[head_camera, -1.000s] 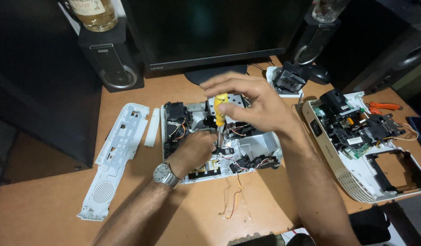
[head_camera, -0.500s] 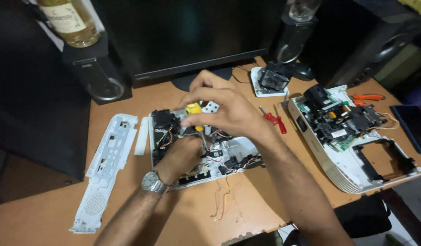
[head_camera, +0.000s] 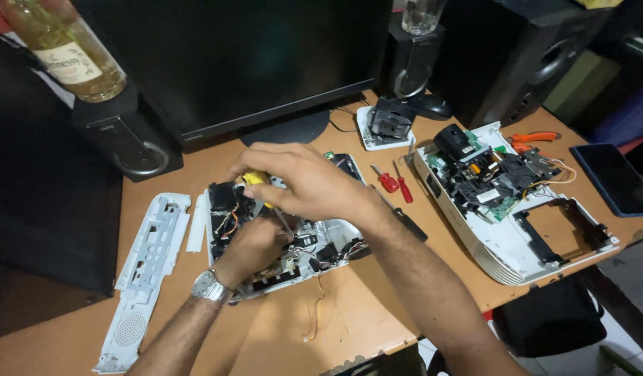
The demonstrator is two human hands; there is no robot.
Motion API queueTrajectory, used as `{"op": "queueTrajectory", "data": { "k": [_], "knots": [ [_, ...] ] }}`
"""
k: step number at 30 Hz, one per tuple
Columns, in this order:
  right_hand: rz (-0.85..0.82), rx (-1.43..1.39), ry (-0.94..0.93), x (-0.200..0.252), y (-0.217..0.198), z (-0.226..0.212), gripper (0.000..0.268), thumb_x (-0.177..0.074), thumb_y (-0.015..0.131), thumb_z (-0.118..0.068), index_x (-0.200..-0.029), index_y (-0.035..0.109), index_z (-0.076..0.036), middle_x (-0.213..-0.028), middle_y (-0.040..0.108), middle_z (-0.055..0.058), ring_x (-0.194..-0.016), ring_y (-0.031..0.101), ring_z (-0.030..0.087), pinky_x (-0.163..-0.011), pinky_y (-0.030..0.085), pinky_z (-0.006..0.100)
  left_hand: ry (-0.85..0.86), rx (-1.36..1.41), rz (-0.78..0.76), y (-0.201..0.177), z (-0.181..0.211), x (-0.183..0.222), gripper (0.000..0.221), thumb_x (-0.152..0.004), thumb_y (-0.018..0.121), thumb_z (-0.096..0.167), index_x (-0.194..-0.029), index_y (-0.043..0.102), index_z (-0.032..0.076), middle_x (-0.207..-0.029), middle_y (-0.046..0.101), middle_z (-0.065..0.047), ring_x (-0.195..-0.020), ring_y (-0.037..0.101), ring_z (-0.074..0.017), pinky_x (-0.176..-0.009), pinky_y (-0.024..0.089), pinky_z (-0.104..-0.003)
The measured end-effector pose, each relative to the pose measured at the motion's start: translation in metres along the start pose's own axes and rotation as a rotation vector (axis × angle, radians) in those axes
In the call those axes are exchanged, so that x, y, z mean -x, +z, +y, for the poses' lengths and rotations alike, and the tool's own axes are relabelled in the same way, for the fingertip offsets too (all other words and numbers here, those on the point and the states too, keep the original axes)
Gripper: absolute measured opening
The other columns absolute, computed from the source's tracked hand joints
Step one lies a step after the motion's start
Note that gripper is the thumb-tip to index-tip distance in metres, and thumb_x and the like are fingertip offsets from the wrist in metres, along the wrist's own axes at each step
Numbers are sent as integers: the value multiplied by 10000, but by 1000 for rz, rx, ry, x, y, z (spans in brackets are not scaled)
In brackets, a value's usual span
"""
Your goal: Unscrewing and removing internal shielding and modules from a projector during a repair process.
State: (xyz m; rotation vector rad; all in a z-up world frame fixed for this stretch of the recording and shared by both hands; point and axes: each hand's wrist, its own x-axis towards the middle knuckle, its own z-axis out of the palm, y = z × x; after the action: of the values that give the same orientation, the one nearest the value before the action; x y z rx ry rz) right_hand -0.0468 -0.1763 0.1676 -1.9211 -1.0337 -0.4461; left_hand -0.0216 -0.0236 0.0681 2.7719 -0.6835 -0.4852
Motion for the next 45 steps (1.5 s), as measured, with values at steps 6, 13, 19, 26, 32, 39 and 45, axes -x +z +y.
{"op": "queueTrajectory", "data": {
  "k": [6, 13, 19, 26, 32, 39, 45],
  "knots": [
    [-82, -67, -31, 6, -12, 10, 237, -931, 634, -31, -1162, 659, -76, -1050, 696, 164, -949, 716, 390, -790, 582, 496, -9, -34, 17, 14, -8, -4, 299, -926, 618, 325, -984, 743, 59, -1022, 756, -204, -1020, 692, -454, -817, 563, -556],
    [-25, 83, -113, 16, -41, -2, 264, -1017, 518, -103, -1270, 545, -31, -1185, 653, 117, -1105, 672, 266, -915, 563, 390, 88, -36, 50, 33, -39, -5, 254, -772, 518, -97, -884, 655, 85, -1027, 704, -105, -922, 687, -340, -792, 521, -505],
    [245, 172, -83, 31, -81, -35, 202, -1074, 546, -109, -1250, 583, -17, -1200, 649, 129, -1071, 690, 216, -858, 587, 296, 102, 183, 144, -9, -15, 16, 321, -785, 637, -145, -965, 664, 119, -1022, 771, -33, -913, 738, -191, -777, 575, -336],
    [562, 267, 48, 60, -110, -54, 186, -1093, 618, 38, -1271, 565, 37, -1223, 635, 177, -1086, 695, 254, -953, 629, 312, 207, 138, 317, -72, 34, -25, 153, -994, 604, 224, -1036, 719, 132, -1000, 783, -54, -850, 741, -219, -775, 549, -391],
    [663, 313, -28, 87, -132, -46, 206, -1168, 624, 80, -1328, 496, 60, -1305, 602, 237, -1236, 645, 329, -1096, 585, 395, 283, 251, 286, -77, 74, -122, 109, -1002, 631, 130, -1054, 724, 105, -845, 727, -59, -593, 619, -127, -598, 531, -301],
    [669, 399, -64, 97, -145, -34, 207, -1199, 628, 69, -1347, 483, 82, -1315, 588, 264, -1277, 640, 384, -1101, 588, 447, 184, 196, 223, -37, 103, -231, 48, -931, 713, 71, -918, 758, 81, -884, 720, -103, -755, 670, -208, -682, 568, -337],
    [669, 386, -41, 93, -149, -24, 162, -1184, 627, 69, -1297, 512, 88, -1276, 584, 232, -1236, 618, 344, -1068, 566, 419, 171, 99, 273, -22, 106, -266, 142, -907, 645, -41, -826, 729, 39, -805, 721, -135, -734, 700, -290, -685, 563, -404]
  ]
}}
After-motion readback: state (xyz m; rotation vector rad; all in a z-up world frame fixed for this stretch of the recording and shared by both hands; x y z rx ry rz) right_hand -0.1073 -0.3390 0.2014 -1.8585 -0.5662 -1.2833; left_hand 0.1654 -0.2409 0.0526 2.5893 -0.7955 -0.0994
